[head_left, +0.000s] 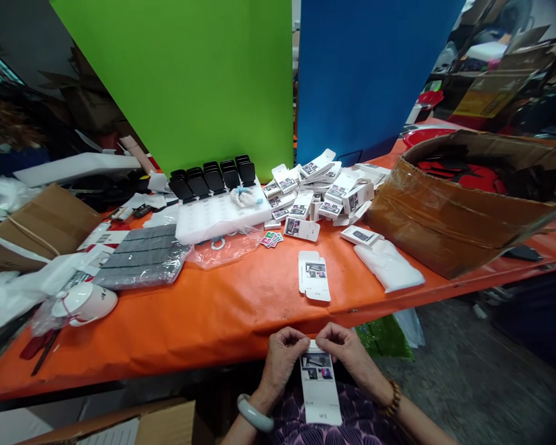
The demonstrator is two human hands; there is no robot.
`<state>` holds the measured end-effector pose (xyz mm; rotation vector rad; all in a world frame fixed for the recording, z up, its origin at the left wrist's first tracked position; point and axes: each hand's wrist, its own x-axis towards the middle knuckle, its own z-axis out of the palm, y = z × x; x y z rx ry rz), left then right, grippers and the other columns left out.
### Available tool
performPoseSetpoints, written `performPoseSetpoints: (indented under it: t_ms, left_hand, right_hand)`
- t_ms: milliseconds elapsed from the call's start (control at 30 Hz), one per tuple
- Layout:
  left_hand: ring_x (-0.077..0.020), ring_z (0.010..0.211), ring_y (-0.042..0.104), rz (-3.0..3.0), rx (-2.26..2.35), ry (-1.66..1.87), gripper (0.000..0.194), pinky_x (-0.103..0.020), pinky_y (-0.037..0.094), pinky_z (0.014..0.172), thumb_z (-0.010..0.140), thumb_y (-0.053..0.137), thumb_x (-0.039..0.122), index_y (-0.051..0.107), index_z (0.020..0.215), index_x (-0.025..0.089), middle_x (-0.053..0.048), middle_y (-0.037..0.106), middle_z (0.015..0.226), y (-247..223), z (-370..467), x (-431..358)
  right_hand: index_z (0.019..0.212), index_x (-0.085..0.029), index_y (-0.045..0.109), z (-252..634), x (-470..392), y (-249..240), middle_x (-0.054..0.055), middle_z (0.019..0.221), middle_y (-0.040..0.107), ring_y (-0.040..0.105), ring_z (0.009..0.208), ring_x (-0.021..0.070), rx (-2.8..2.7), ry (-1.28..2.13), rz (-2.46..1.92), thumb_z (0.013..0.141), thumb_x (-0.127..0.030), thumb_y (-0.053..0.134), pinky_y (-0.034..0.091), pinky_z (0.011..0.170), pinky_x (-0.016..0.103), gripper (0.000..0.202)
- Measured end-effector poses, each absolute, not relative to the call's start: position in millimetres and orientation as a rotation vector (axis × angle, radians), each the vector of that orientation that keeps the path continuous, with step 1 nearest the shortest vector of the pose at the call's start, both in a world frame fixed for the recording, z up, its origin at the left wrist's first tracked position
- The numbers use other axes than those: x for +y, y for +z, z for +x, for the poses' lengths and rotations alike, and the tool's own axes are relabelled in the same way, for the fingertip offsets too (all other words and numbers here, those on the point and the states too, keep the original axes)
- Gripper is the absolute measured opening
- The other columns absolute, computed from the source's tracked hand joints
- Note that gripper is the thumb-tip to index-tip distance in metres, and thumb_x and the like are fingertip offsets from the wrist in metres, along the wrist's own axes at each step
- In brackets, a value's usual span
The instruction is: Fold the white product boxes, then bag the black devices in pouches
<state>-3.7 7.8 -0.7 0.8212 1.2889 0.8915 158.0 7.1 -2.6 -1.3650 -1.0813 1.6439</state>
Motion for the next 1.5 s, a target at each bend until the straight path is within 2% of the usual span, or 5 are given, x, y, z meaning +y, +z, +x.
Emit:
performPoseSetpoints:
  t_ms: [567,767,900,1133,1500]
  left_hand:
    - [-0.0151,0.067,0.057,0.969,1.146,0.939,0.024,-0.025,0.044,0.063,0.067,0.076,0.035,0.062,0.069,0.015,-0.001,0.065,0.070,-4.1,-1.0,9.5]
    - [-0.0179,0.069,0.062,0.980,1.296,1.134,0.037,-0.028,0.048,0.068,0.068,0.072,0.046,0.063,0.086,0.016,-0.003,0.067,0.072,12.4,-1.1,42.9]
    - [-0.0225,0.077,0.066,1.126,1.362,1.137,0.031,-0.033,0.052,0.072,0.073,0.065,0.043,0.064,0.089,0.016,-0.007,0.069,0.078,6.4,2.9,51.2]
    - [-0.0308,0.125,0.049,1.929,1.446,1.045,0.035,-0.051,0.041,0.104,0.079,0.056,0.016,0.060,0.114,0.017,-0.017,0.056,0.132,-22.8,15.4,51.1]
    - [-0.0366,0.137,0.032,2.370,1.551,0.582,0.060,-0.059,0.036,0.105,0.079,0.058,0.009,0.042,0.137,0.018,-0.018,0.038,0.147,-45.4,21.4,41.7]
  right_hand:
    - [0.069,-0.015,0.061,177.1,27.6,10.7,-0.003,0.061,0.058,0.048,0.055,0.0098,-1.590,1.603,-1.357,0.067,-0.017,0.066,0.034,0.050,0.020,0.005]
    - [0.071,-0.017,0.055,213.6,133.5,89.4,-0.001,0.066,0.057,0.051,0.057,0.0113,-1.429,1.156,-1.267,0.070,-0.043,0.069,0.041,0.052,0.023,0.030]
    - [0.100,-0.019,0.049,227.8,180.8,127.7,0.003,0.090,0.059,0.058,0.068,0.0141,-1.176,0.760,-1.236,0.070,-0.050,0.068,0.049,0.061,0.028,0.047]
    - [0.085,-0.017,0.054,192.4,158.5,66.5,0.005,0.086,0.061,0.058,0.081,0.0167,-2.058,0.633,-1.567,0.083,-0.019,0.053,0.045,0.074,0.028,0.003]
    - [0.095,-0.016,0.049,154.7,170.2,33.3,0.013,0.110,0.054,0.056,0.087,0.0216,-2.285,0.637,-1.848,0.069,-0.018,0.070,0.039,0.070,0.029,0.033]
